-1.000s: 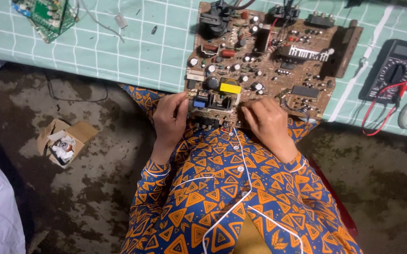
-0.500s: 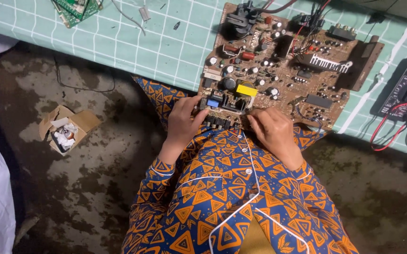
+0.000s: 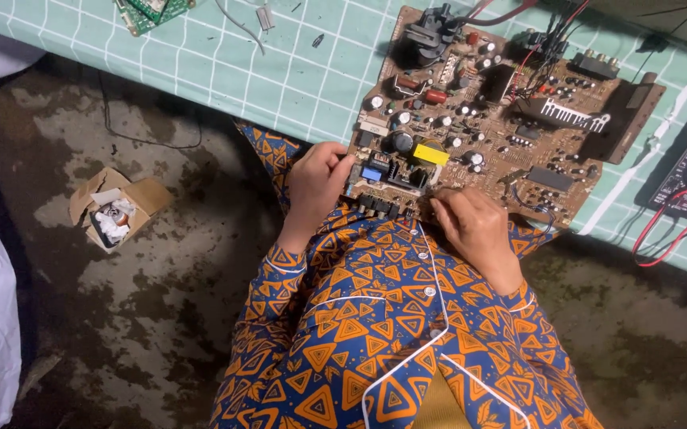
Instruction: Cleaning a circuit board with a toothbrush and inspecting it using a wooden stick and a multimeter probe.
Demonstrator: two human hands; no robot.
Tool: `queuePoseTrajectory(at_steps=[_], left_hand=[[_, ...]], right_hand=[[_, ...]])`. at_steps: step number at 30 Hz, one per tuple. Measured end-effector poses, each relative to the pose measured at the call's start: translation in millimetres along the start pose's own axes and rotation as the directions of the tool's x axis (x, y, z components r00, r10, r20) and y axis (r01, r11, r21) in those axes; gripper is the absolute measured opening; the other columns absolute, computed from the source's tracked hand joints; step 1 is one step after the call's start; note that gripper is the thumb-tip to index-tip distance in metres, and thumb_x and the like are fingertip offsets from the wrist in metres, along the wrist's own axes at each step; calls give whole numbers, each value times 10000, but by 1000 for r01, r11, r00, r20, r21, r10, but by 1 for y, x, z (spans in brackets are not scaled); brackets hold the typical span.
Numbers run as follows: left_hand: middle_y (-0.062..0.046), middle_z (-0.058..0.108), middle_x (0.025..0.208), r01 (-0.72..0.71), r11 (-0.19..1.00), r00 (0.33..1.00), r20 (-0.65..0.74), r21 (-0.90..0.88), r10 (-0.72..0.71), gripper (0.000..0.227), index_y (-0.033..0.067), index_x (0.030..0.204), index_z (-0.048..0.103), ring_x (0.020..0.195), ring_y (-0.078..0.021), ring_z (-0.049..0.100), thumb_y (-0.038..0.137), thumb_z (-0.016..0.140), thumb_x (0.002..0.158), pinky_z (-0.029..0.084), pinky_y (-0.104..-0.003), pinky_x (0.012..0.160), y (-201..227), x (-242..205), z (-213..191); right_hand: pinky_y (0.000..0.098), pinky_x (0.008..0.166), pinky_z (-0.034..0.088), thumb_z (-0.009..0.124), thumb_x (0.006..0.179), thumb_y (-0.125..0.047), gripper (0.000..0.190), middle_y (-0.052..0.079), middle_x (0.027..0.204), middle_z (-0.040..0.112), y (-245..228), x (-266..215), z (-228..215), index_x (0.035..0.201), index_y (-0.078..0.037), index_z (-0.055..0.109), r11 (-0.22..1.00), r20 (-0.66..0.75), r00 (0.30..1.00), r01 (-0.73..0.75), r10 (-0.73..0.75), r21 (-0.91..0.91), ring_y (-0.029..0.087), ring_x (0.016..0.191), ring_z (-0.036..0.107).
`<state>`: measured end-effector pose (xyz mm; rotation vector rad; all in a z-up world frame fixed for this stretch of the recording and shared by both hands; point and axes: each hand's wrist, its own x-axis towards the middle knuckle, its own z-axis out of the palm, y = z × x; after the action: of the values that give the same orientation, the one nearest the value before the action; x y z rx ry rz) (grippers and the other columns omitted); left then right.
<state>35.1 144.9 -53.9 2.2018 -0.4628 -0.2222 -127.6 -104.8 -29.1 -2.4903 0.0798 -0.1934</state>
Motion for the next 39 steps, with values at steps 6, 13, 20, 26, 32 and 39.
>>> queuePoseTrajectory(at_steps=[6,13,20,26,32,39], left_hand=[[-29,633,721,34,997,999,41,62,-36,96,111,968,694,707,-319,698,145,754,901,564,-428,576,-5,4,0],[-22,599,626,-10,988,995,-97,155,25,245,179,759,661,672,-295,675,312,806,906,544,-384,611,-14,-1,-17],[-69,673,789,-23,921,976,-191,389,105,116,163,1008,715,728,-297,691,234,625,1025,554,-394,635,-40,-3,-10],[-181,631,1224,-246,955,931,-233,165,280,366,6,1378,606,1057,-385,660,105,605,1027,570,-443,872,25,25,-12],[-259,619,1264,-373,923,909,-163,93,384,430,-71,1337,617,1143,-458,642,96,737,958,521,-514,985,69,39,3],[-253,636,1245,-409,907,907,-61,103,416,440,-72,1352,631,1105,-446,659,52,761,951,541,-492,949,76,51,8]], right_hand=[[405,597,548,750,956,-169,66,104,712,625,-5,4,-7,971,-105,745,1000,7,1000,3,-3,-8,329,685,682],[400,581,555,754,948,-154,61,114,693,634,3,4,3,962,-95,746,1000,-2,1000,8,-8,-1,326,662,686],[383,551,547,728,948,-174,71,89,682,604,3,9,-4,945,-103,718,999,-74,996,41,-42,-12,303,642,678],[397,579,558,667,962,-110,46,98,734,606,-7,20,-17,982,-97,706,999,-171,984,39,-42,-22,318,690,676],[412,705,597,680,919,-64,220,110,954,703,-11,17,-66,1131,-93,731,1000,-311,950,12,-11,1,323,834,709],[358,764,581,751,927,-13,157,65,877,747,73,-56,-162,1053,-97,795,895,-703,702,-380,113,-234,269,788,723]])
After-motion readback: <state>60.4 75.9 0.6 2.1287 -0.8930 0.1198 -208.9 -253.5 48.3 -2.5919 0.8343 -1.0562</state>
